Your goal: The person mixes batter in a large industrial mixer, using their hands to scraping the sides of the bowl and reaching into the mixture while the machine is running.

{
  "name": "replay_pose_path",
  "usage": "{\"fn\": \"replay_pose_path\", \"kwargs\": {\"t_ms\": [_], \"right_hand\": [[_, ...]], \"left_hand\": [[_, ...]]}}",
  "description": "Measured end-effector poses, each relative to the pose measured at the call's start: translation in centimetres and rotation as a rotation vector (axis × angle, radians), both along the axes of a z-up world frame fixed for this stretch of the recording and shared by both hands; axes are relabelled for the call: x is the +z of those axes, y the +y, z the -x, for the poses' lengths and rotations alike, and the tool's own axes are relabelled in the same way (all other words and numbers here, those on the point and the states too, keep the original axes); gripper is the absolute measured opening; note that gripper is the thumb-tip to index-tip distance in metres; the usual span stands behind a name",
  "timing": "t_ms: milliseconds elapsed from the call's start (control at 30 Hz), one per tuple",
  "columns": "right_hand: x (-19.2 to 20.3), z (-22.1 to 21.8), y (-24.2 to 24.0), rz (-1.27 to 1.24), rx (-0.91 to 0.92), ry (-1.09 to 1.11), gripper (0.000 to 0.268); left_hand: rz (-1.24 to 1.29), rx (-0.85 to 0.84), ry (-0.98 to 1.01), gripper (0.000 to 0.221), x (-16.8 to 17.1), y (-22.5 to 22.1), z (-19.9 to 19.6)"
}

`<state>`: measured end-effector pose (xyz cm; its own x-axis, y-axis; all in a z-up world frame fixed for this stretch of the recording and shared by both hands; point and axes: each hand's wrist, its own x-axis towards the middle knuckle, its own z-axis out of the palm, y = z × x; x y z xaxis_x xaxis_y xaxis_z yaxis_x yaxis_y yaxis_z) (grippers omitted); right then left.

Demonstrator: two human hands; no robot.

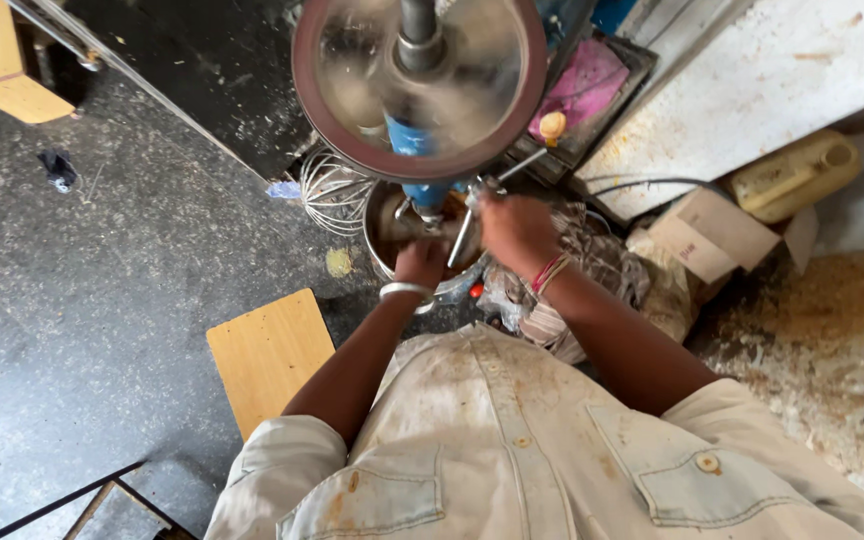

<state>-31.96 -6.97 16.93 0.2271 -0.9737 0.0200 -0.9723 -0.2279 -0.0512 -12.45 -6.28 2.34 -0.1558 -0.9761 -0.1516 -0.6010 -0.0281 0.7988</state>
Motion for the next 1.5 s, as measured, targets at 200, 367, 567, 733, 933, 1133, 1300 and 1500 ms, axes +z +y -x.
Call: {"fn": "replay_pose_path", "kwargs": {"t_ms": [200, 367, 567, 733, 933, 1133, 1300, 1500], "right_hand": [[-9.5, -2.2, 8.0, -0.354, 0.333, -0.875, 0.019], [-1.8, 2.4, 5.6, 0.065, -0.127, -0.807, 0.033], [4.0, 0.5, 0.9, 0.564, 0.13, -0.558, 0.023], [3.3, -0.9, -2.6, 0.175, -0.289, -0.289, 0.032], [1.0, 1.3, -4.8, 0.154, -0.302, -0.361, 0.031], [-0.5, 4.1, -7.4, 0.209, -0.328, -0.502, 0.024], [-0.9, 5.8, -8.9, -0.059, -0.398, -0.78, 0.031], [-1.2, 6.4, -9.5, -0.142, -0.387, -0.895, 0.034]], "left_hand": [[0.53, -0.135, 0.358, 0.015, 15.3, -2.1, 3.4], [0.363, -0.011, 0.395, 0.014, 12.9, -1.4, 4.1], [-0.071, -0.289, -0.169, 0.029, 0.9, 2.0, 3.9], [-0.158, -0.409, -0.039, 0.028, -0.5, 5.0, 2.9], [-0.21, -0.245, 0.004, 0.032, 1.3, 5.5, -0.2], [-0.301, 0.023, -0.075, 0.036, 1.9, 8.7, -5.0], [-0.312, 0.176, -0.042, 0.038, 1.6, 11.9, -6.5], [-0.326, 0.148, -0.1, 0.047, -0.4, 11.5, -4.6]]}}
